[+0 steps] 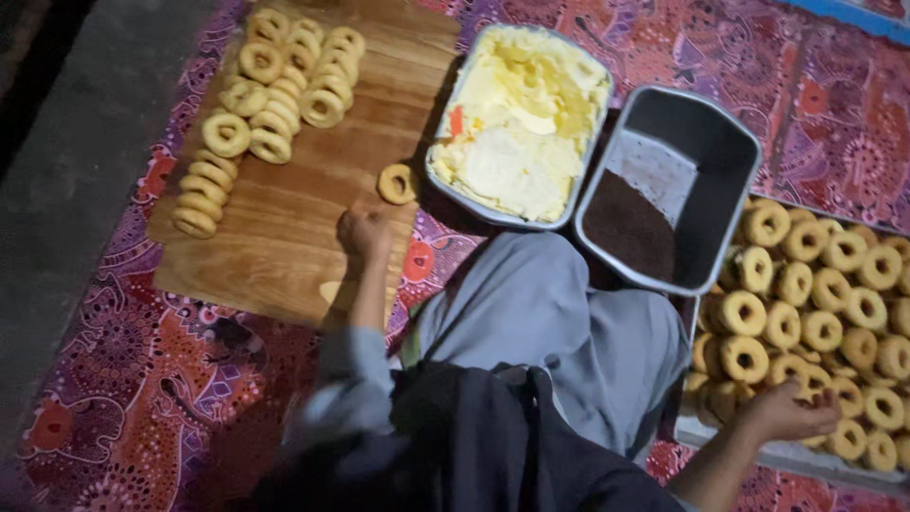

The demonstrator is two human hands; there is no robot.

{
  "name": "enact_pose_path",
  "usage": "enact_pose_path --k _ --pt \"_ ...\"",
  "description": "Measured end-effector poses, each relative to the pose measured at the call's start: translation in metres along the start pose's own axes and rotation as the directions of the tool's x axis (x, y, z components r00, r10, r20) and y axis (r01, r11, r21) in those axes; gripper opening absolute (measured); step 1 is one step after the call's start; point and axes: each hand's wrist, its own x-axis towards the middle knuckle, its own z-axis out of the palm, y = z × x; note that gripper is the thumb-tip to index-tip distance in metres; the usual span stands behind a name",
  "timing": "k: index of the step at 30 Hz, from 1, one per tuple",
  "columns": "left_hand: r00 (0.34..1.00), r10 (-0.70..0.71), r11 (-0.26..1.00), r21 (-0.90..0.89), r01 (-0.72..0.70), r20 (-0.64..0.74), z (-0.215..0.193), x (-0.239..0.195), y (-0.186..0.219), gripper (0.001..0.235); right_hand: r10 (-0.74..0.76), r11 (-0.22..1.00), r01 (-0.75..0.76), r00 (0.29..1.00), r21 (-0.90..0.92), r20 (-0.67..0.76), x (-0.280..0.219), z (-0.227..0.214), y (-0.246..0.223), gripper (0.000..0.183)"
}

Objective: The person fills ring-shaped donuts with a yellow cream and then rolls them in a dark granular topping. The person picks each donut from a wooden board, fills it by hand, coats it in the topping, and places it on a metal tray.

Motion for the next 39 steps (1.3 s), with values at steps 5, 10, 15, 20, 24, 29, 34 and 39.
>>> enact_pose_path --k 5,10,15,20,24,29,34,39 --pt "0.97 0.096 0.975 0.176 -0.137 0.222 0.009 0.066 0.035 0.052 -0.036 0.999 0.034 0.998 0.024 0.061 -0.006 0.011 -0.029 0.044" --pt "0.905 -0.094 0.981 0.192 0.014 0.416 -0.034 0.14 0.006 0.022 -0.057 0.998 0.054 0.992 0.033 0.115 -0.014 0.021 -0.061 0.039" --pt "0.87 -0.12 0.95 0.199 0.24 -0.478 -0.038 0.207 -0.04 0.048 -0.209 0.977 0.196 0.961 0.087 0.181 -0.02 0.048 -0.082 0.034" --pt "0.824 -0.356 0.88 0.14 0.455 -0.44 -0.06 0.238 -0.077 0.06 -0.157 0.985 0.137 0.964 0.104 0.212 -0.014 0.062 -0.084 0.035" --pt "0.988 -0.117 0.961 -0.262 0.086 -0.103 -0.049 0.177 -0.047 0.046 -0.194 0.98 0.18 0.957 0.086 0.215 -0.021 0.076 -0.086 0.037" --pt "0.964 0.088 0.972 0.19 -0.138 0.249 0.001 0.079 0.047 0.075 -0.125 0.957 0.038 0.948 0.287 0.292 -0.046 0.102 -0.099 0.03" --pt "0.991 -0.038 0.97 -0.233 0.069 0.132 0.008 0.013 0.074 0.052 -0.189 0.88 -0.124 0.795 0.459 0.576 -0.105 0.131 -0.175 0.027" --pt "0.868 -0.185 0.63 -0.622 0.465 0.461 -0.024 -0.081 0.086 0.057 -0.439 0.809 -0.315 0.241 0.497 0.866 -0.185 0.127 -0.275 0.056"
